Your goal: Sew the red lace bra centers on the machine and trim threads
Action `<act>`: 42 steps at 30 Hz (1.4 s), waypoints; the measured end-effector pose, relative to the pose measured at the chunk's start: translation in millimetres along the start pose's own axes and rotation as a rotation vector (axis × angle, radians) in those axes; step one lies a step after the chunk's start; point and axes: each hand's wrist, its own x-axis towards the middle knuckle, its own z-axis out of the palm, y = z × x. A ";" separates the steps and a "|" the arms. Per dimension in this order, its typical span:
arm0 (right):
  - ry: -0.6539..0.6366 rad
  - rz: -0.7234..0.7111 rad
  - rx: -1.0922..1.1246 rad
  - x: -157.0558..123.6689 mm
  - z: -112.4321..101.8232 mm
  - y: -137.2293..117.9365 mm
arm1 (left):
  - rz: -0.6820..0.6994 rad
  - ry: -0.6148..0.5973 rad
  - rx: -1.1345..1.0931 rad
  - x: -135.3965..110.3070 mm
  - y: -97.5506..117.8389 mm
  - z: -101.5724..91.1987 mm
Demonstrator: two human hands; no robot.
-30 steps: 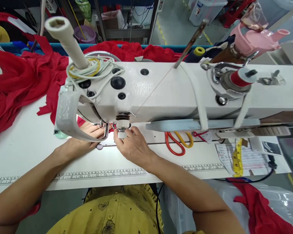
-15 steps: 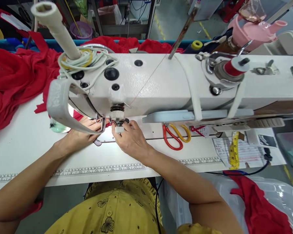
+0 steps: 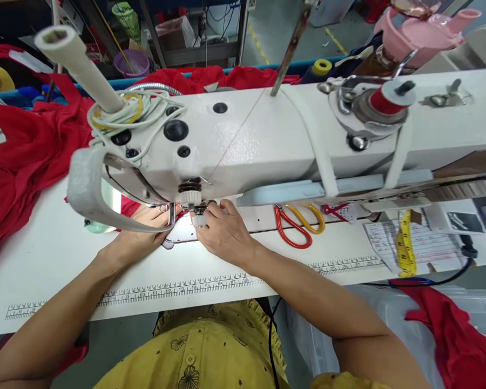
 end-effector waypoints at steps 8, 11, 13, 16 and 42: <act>0.293 -0.079 -0.166 6.7 -7.1 4.1 | 0.126 0.049 0.088 -4.1 3.0 6.2; 0.240 -0.104 -0.143 7.6 -6.4 4.0 | 0.087 0.050 0.061 -2.8 8.5 5.8; 0.177 -0.107 -0.131 6.5 -5.4 4.6 | 0.062 0.046 0.027 -2.3 11.4 5.0; 0.131 -0.123 -0.130 3.4 -4.5 5.7 | 0.036 0.019 -0.003 -2.6 12.3 4.5; 0.123 -0.065 -0.026 -1.0 -2.3 6.4 | -0.004 0.032 -0.003 -10.9 2.3 15.3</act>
